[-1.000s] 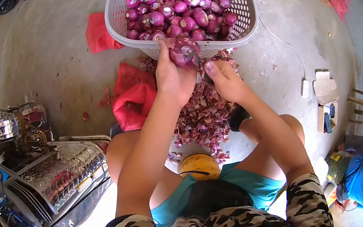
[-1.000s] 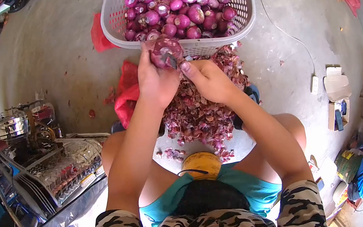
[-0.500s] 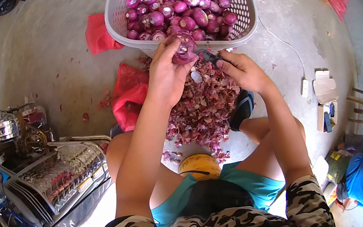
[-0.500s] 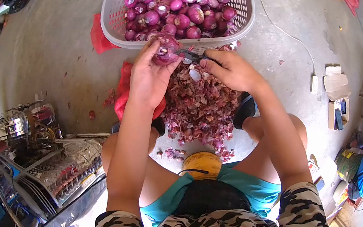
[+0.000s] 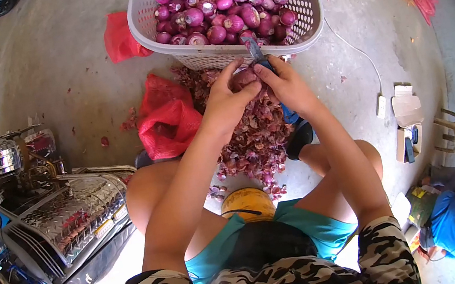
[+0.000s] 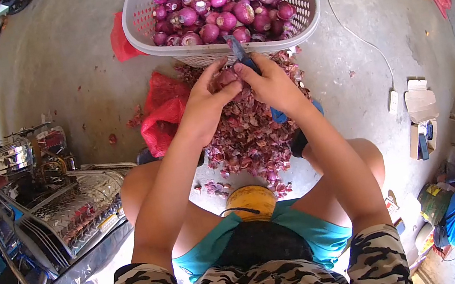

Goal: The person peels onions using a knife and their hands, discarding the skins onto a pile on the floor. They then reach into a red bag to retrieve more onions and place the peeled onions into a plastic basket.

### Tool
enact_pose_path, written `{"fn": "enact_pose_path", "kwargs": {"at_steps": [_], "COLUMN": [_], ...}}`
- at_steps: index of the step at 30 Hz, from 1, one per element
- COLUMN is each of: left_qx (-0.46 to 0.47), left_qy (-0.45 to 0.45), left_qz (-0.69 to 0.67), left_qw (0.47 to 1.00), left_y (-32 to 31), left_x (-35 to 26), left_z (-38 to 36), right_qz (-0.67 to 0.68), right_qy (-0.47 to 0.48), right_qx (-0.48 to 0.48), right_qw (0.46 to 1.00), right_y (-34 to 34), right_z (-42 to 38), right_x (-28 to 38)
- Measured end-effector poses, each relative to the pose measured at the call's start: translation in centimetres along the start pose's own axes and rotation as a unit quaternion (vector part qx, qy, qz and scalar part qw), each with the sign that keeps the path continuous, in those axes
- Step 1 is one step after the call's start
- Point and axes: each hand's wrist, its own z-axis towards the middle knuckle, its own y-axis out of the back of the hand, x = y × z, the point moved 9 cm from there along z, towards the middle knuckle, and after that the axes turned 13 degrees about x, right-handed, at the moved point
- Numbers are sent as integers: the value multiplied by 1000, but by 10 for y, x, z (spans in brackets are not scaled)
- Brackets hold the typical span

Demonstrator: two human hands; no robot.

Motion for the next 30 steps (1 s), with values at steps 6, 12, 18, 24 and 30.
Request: {"fn": "enact_pose_path", "kwargs": {"at_steps": [6,12,18,24,30], "left_qx": [-47,-31,-53,-28,-47], "left_qy": [-40,26,16,-26,14], "left_qz": [-84,-181,-149,-120,-242], "left_qw": [995,983,987,992,969], "left_y": [4,-1,7,14,17], "left_x": [13,34,16,3,14], "left_z": [-3,-2,-7,-5,-7], "right_qz": [147,54,-274,-222,-56], "right_qy": [28,88,61,27,62], "right_qx": [-75,-87,-98,-69,-38], "right_qw": [986,991,955,972,996], "right_y": [11,-6,11,10,0], "right_z": [-1,-5,-3,-7,-10], "right_x": [-9,-10,-7,2,2]}}
